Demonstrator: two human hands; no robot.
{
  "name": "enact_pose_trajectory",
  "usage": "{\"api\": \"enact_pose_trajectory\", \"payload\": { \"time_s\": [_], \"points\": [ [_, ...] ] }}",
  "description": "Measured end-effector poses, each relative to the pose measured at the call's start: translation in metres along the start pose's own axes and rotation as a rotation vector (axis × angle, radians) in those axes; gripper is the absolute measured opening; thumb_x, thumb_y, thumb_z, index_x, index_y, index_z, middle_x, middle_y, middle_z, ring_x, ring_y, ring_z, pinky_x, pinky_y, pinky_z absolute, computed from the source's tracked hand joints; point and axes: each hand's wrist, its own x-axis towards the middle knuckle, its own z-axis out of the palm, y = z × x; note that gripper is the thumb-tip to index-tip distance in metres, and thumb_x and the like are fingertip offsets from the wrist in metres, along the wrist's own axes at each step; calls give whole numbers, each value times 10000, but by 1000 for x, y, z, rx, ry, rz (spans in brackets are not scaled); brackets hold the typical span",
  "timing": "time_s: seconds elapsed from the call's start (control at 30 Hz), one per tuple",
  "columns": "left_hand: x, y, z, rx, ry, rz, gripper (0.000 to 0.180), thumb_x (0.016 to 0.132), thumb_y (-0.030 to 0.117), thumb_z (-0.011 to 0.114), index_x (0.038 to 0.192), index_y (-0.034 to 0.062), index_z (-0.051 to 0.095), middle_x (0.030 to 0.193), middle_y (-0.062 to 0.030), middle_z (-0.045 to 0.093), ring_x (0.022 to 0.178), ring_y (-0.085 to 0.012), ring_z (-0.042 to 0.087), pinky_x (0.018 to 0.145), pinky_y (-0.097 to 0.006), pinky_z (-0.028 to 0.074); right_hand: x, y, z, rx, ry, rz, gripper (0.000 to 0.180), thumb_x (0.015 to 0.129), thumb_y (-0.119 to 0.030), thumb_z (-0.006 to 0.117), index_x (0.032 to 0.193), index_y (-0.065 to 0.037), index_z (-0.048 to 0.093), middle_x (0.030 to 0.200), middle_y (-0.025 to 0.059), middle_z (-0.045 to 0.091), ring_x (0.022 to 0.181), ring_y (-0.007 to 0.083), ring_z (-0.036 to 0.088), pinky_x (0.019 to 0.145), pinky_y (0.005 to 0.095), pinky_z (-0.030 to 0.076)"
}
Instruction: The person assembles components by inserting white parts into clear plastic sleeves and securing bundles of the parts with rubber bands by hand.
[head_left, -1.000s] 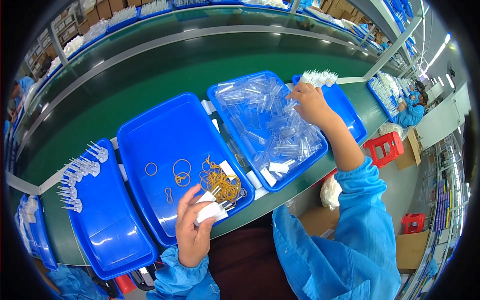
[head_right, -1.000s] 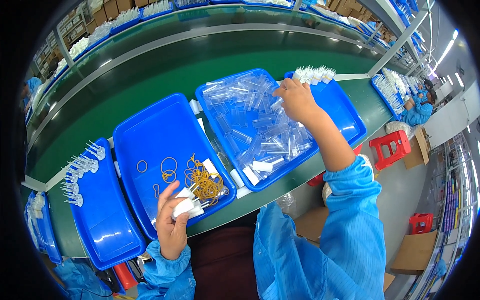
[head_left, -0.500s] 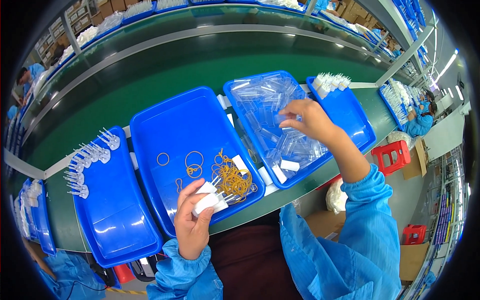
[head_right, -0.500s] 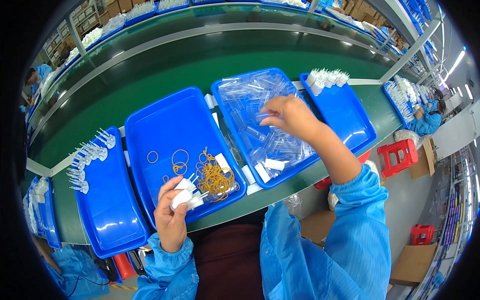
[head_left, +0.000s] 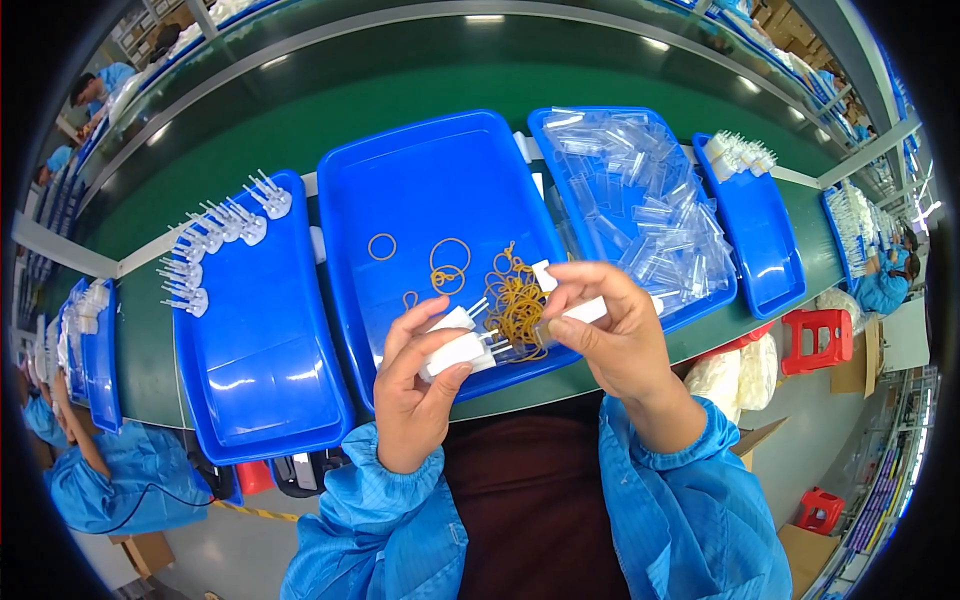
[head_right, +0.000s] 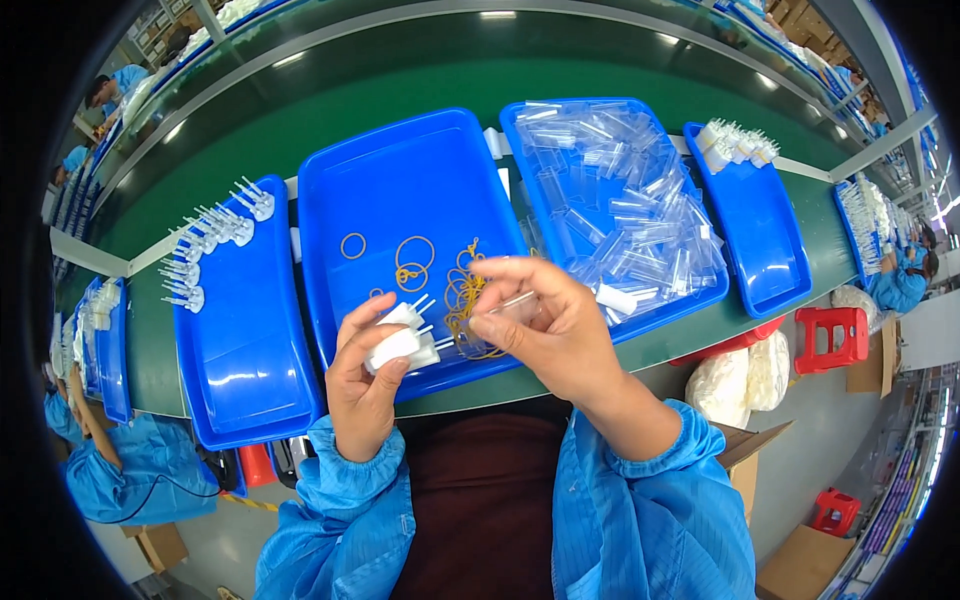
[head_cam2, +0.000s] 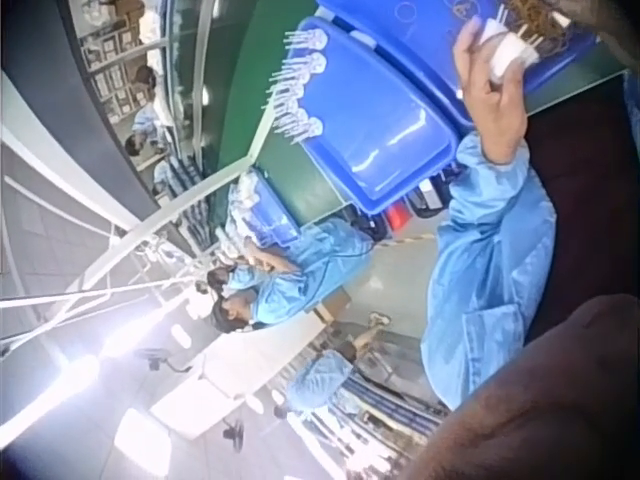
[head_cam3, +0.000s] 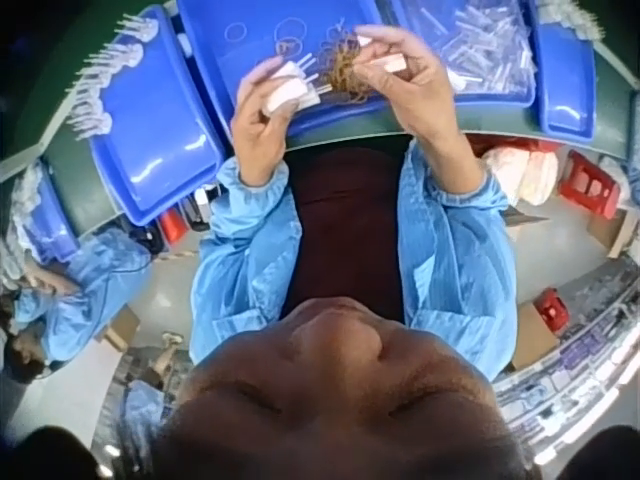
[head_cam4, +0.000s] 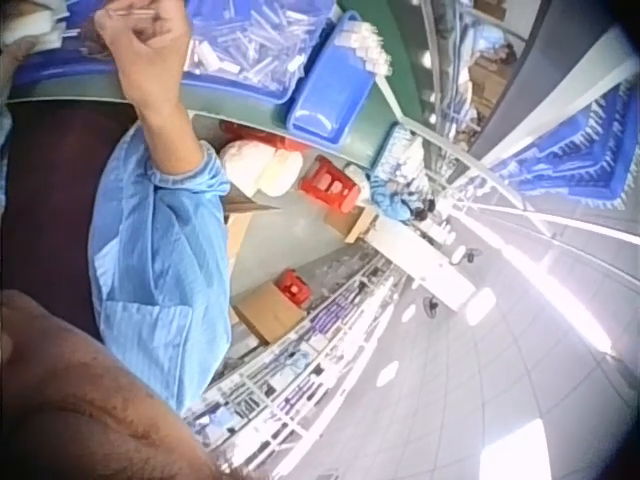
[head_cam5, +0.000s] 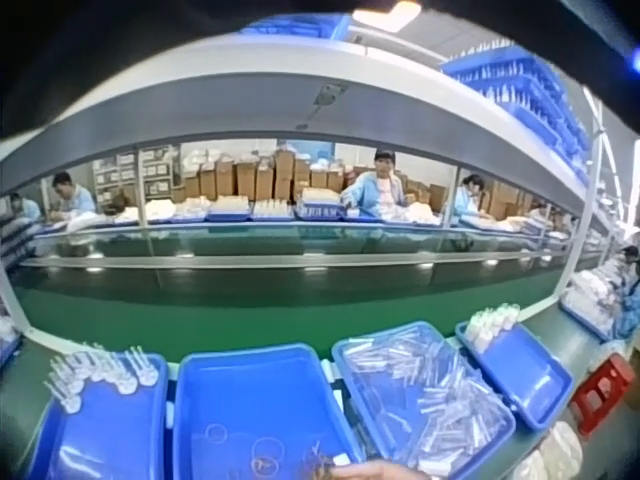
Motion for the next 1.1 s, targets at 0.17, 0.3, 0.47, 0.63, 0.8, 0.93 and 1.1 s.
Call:
{"api": "enact_pose_trajectory", "payload": {
  "time_s": [0.17, 0.3, 0.47, 0.63, 0.8, 0.93, 1.1],
  "points": [
    [-3, 1, -1, 29, 10, -10, 226, 803, 73, 644, 1014, 0, 607, 1240, -141, 450, 1120, -261, 492, 904, -337, 420, 6, 14, 10, 189, -31, 31, 301, 838, -30, 615, 1122, -12, 515, 879, 53, 577, 699, 53, 532, 588, 174, 422],
    [-5, 2, -1, 66, -14, -10, 198, 822, 99, 630, 997, 13, 596, 1234, -141, 449, 1095, -259, 502, 885, -332, 427, 6, 22, 10, 367, -51, 69, 247, 856, -59, 601, 1085, -13, 522, 863, 55, 575, 621, 24, 475, 515, 159, 365],
    [-5, 1, 0, 46, -30, -36, 199, 827, 95, 621, 1000, 8, 576, 1232, -144, 441, 1089, -242, 492, 869, -323, 430, 9, 23, 17, 180, 58, 55, 193, 859, -24, 572, 1046, -19, 523, 850, 41, 561, 584, -3, 434, 458, 136, 312],
    [-5, 0, 1, 46, -25, -21, 190, 826, 93, 623, 983, 3, 566, 1223, -153, 439, 1095, -229, 479, 865, -310, 427, 10, 23, 21, 143, 84, -23, 218, 842, 7, 576, 1052, -23, 526, 880, 28, 554, 626, 5, 474, 495, 143, 354],
    [-5, -1, 4, -10, 8, -32, 185, 813, 85, 638, 963, -1, 570, 1213, -153, 442, 1086, -239, 487, 871, -311, 420, 9, 26, 18, 153, 61, 20, 251, 840, -9, 599, 1082, -22, 536, 888, 21, 545, 687, 30, 494, 580, 160, 399],
    [-4, -2, 4, 69, 2, 21, 187, 809, 90, 645, 956, -4, 576, 1209, -155, 445, 1081, -244, 494, 869, -319, 423, 7, 30, 15, 186, 5, 35, 283, 858, -56, 595, 1132, -18, 536, 881, 16, 547, 717, 42, 497, 609, 170, 408],
    [-4, -1, 6, 49, 19, 20, 197, 808, 105, 651, 957, -1, 579, 1210, -155, 446, 1075, -254, 503, 871, -327, 423, 7, 31, 17, 171, -10, 39, 291, 871, -88, 587, 1149, -15, 539, 881, 17, 552, 718, 50, 499, 601, 175, 410]
  ]
}}
